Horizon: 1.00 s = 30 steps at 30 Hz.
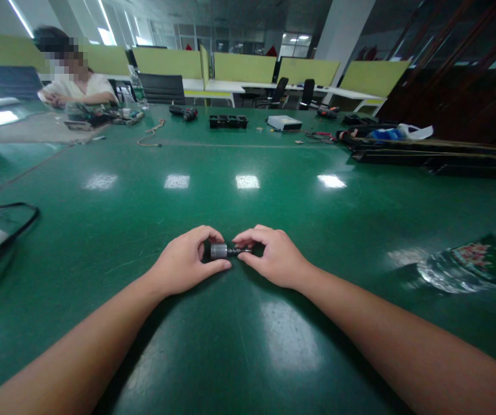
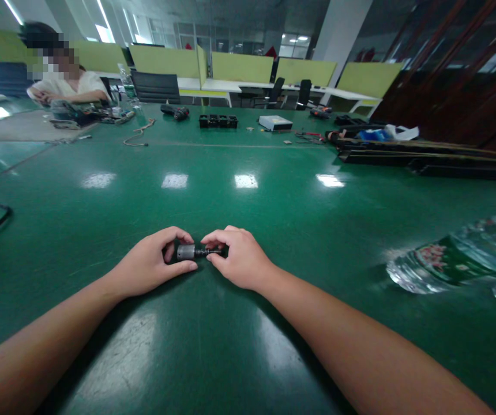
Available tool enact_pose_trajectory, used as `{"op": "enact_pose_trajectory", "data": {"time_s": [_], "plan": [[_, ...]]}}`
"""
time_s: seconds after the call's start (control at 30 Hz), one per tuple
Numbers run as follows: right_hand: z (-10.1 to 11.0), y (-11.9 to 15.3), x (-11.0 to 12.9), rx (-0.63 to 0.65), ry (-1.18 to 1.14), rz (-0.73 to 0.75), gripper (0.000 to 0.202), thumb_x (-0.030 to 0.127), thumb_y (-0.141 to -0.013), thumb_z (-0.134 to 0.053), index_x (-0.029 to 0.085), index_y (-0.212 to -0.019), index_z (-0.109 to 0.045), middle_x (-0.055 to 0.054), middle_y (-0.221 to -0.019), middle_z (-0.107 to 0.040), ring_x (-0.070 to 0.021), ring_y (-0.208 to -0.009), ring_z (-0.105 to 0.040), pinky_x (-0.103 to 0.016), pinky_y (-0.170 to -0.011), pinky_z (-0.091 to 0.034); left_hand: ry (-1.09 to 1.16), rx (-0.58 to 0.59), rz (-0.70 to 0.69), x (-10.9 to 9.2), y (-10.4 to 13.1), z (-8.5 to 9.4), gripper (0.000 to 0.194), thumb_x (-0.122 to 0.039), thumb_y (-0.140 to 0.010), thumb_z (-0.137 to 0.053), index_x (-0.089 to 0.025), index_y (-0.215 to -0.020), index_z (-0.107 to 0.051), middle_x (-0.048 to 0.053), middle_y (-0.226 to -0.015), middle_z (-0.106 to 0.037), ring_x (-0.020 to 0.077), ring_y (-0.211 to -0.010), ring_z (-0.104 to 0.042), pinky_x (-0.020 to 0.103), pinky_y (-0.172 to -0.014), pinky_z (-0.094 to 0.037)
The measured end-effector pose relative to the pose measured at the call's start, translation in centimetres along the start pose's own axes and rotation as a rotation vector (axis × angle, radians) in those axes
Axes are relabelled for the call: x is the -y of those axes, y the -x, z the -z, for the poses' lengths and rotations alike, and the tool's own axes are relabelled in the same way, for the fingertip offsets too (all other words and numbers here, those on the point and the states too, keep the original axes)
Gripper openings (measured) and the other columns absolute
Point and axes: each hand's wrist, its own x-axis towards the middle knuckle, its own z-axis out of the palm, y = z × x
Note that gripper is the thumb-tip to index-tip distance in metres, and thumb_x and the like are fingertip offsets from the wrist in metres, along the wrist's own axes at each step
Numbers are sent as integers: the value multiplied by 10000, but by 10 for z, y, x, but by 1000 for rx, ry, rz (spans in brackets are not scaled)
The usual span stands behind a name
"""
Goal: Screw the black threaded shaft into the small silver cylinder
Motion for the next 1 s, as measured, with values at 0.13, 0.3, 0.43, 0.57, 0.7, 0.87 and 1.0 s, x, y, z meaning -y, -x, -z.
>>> {"op": "enact_pose_trajectory", "data": {"time_s": [0.13,0.3,0.43,0.57,0.7,0.87,1.0], "plan": [[0,0,-1,6,7,22,233,115,-750,-683,206,-964,-703,-18,-854,-697,-136,-761,-620,-285,-745,-473,4,1,-10,0,0,1,341,-476,-800,-646,-214,-1018,-634,-16,-750,-584,150,-643,-515,256,-591,-362],[0,0,-1,6,13,26,225,126,-756,-680,209,-964,-704,-20,-857,-691,-137,-760,-617,-285,-746,-469,12,7,-11,1,-1,-1,310,-465,-821,-621,-216,-1004,-653,-12,-753,-594,146,-640,-512,250,-582,-359],[0,0,-1,19,22,38,207,133,-762,-679,212,-952,-710,-22,-850,-693,-145,-774,-610,-290,-745,-463,15,5,-6,3,-1,-1,325,-473,-804,-642,-218,-1005,-659,-13,-747,-592,143,-631,-505,248,-573,-352],[0,0,-1,43,40,92,215,142,-765,-687,212,-966,-714,-26,-877,-712,-164,-819,-600,-312,-769,-455,23,3,-18,4,-2,-1,337,-477,-785,-661,-215,-997,-661,-15,-739,-586,141,-628,-501,246,-575,-354],[-1,0,-2,62,65,139,195,176,-785,-688,214,-973,-723,-37,-887,-717,-176,-842,-597,-328,-787,-449,32,5,-23,4,-2,-2,334,-467,-772,-677,-216,-991,-659,-21,-734,-577,136,-621,-495,244,-578,-352],[-1,0,-2,72,75,135,185,183,-793,-685,211,-971,-727,-39,-897,-716,-179,-853,-596,-330,-790,-446,36,11,-12,4,-2,-2,308,-458,-780,-677,-225,-980,-660,-24,-741,-573,136,-627,-488,243,-579,-342],[1,0,-1,73,74,127,168,171,-791,-677,209,-947,-726,-34,-879,-712,-174,-839,-591,-325,-778,-442,42,6,-13,4,-2,-2,310,-465,-783,-668,-222,-976,-660,-21,-746,-575,138,-632,-486,245,-581,-342]]}}
